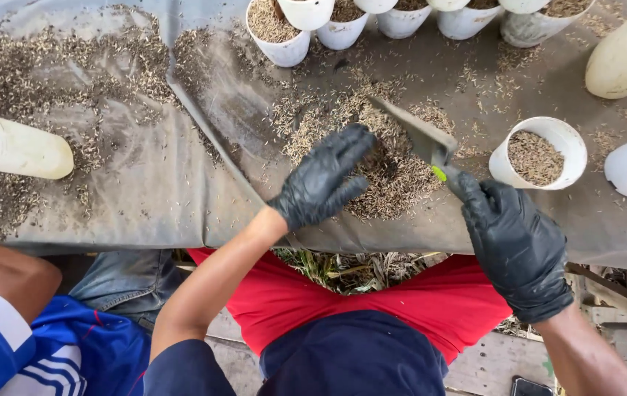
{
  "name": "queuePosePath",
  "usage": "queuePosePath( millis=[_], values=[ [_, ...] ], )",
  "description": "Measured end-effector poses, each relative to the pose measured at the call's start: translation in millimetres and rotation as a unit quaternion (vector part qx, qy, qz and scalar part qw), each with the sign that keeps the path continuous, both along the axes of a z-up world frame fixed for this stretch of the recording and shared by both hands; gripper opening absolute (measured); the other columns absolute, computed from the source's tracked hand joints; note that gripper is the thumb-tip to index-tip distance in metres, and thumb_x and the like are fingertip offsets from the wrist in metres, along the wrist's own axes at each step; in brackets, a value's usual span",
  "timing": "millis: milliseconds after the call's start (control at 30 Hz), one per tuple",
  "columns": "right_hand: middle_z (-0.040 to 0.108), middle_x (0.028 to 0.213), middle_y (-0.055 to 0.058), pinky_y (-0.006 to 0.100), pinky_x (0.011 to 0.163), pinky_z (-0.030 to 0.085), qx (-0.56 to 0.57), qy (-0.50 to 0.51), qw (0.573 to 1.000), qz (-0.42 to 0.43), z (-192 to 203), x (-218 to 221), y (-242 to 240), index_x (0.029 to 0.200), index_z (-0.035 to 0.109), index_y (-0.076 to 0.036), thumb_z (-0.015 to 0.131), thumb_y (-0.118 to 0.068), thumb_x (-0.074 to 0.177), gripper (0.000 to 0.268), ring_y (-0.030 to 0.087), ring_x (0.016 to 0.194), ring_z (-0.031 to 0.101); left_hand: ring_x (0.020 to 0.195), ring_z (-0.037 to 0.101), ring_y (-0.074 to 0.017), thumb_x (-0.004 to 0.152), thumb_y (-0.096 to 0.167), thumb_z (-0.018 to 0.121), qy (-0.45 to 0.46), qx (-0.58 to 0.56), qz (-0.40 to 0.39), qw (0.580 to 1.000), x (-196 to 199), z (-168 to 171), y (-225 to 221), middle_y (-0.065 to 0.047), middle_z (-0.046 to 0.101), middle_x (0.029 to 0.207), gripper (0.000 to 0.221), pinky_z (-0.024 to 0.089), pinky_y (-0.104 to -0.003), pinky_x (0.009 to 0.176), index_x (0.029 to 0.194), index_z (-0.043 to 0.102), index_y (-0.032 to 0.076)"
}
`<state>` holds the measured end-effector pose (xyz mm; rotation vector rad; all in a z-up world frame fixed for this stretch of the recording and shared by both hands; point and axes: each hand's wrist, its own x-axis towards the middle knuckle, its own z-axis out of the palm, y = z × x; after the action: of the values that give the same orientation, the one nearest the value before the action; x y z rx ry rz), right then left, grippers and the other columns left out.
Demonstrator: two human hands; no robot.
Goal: A person wearing black gloves is filling small white plastic cups with a soil mixture using a hand trowel and then planting seeds into them at an outdoor workstation.
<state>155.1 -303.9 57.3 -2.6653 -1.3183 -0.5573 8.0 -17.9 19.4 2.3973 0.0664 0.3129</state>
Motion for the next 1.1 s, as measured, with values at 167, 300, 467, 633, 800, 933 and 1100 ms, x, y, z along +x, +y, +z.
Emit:
queuePosePath(
  millis=[167,300,467,633,800,933,1100],
  values=[
    [0.073,0.097,0.015,0.048,0.062,0.061,-0.029,0.001,0.999,0.044,0.5,-0.6,-2.2,0.129,0.07,-0.008,0.072,-0.032,0.104,0.034,0.034,0.074,0.07,0.16,0.02,-0.0361,0.106,0.061,0.029,0.003,0.234,0.001,0.972,3.6,-23.1,-13.8,-0.017,0.027,0.171,0.076,0.01,-0.056,0.13,0.165,0.02,0.013],
    [0.071,0.093,0.01,0.039,0.05,0.055,-0.038,-0.02,0.999,0.016,2.2,3.4,-13.5,0.132,0.073,-0.013,0.07,-0.038,0.108,0.034,0.025,0.063,0.067,0.159,0.022,-0.0364,0.106,0.061,0.038,0.032,0.299,0.032,0.953,1.1,-21.9,-19.3,-0.019,0.023,0.171,0.077,0.012,-0.056,0.128,0.165,0.02,0.014],
    [0.074,0.108,0.006,0.036,0.047,0.056,-0.09,-0.048,0.989,0.105,22.2,5.7,-27.9,0.162,0.049,-0.04,0.07,-0.011,0.109,0.065,0.023,0.065,0.062,0.158,0.021,-0.0385,0.106,0.062,0.039,0.068,0.258,0.112,0.957,-0.1,-26.7,-7.7,-0.022,0.022,0.17,0.081,0.013,-0.061,0.126,0.166,0.014,0.014],
    [0.075,0.111,0.006,0.039,0.055,0.058,-0.042,-0.041,0.994,0.096,12.3,0.0,-34.7,0.15,0.066,-0.031,0.076,-0.017,0.105,0.049,0.022,0.074,0.064,0.158,0.018,-0.0421,0.105,0.066,0.032,0.061,0.248,0.12,0.959,13.3,-32.9,-11.9,-0.026,0.021,0.169,0.085,0.011,-0.059,0.127,0.165,0.012,0.009],
    [0.074,0.123,-0.001,0.038,0.058,0.054,-0.043,-0.051,0.993,0.094,10.6,-4.7,-39.3,0.155,0.062,-0.037,0.075,-0.019,0.104,0.055,0.023,0.083,0.065,0.157,0.023,-0.0412,0.104,0.068,0.027,0.055,0.244,0.123,0.96,20.6,-25.6,-4.3,-0.026,0.026,0.167,0.087,0.011,-0.06,0.126,0.164,0.015,0.006],
    [0.073,0.112,0.003,0.036,0.051,0.056,-0.048,-0.059,0.993,0.094,2.5,-1.8,-38.5,0.153,0.06,-0.033,0.075,-0.021,0.106,0.051,0.019,0.069,0.062,0.156,0.026,-0.0451,0.101,0.073,0.032,0.036,0.18,0.124,0.975,33.6,-33.1,11.7,-0.029,0.027,0.166,0.089,0.012,-0.065,0.124,0.164,0.016,0.013],
    [0.071,0.119,0.004,0.036,0.055,0.057,-0.061,-0.048,0.997,0.013,0.3,-4.7,-56.1,0.154,0.066,-0.033,0.071,-0.03,0.108,0.046,0.021,0.081,0.068,0.153,0.025,-0.051,0.093,0.083,0.04,0.055,0.172,0.09,0.979,47.6,-33.1,17.9,-0.03,0.024,0.167,0.102,0.011,-0.07,0.121,0.165,0.011,0.016]
  ],
)
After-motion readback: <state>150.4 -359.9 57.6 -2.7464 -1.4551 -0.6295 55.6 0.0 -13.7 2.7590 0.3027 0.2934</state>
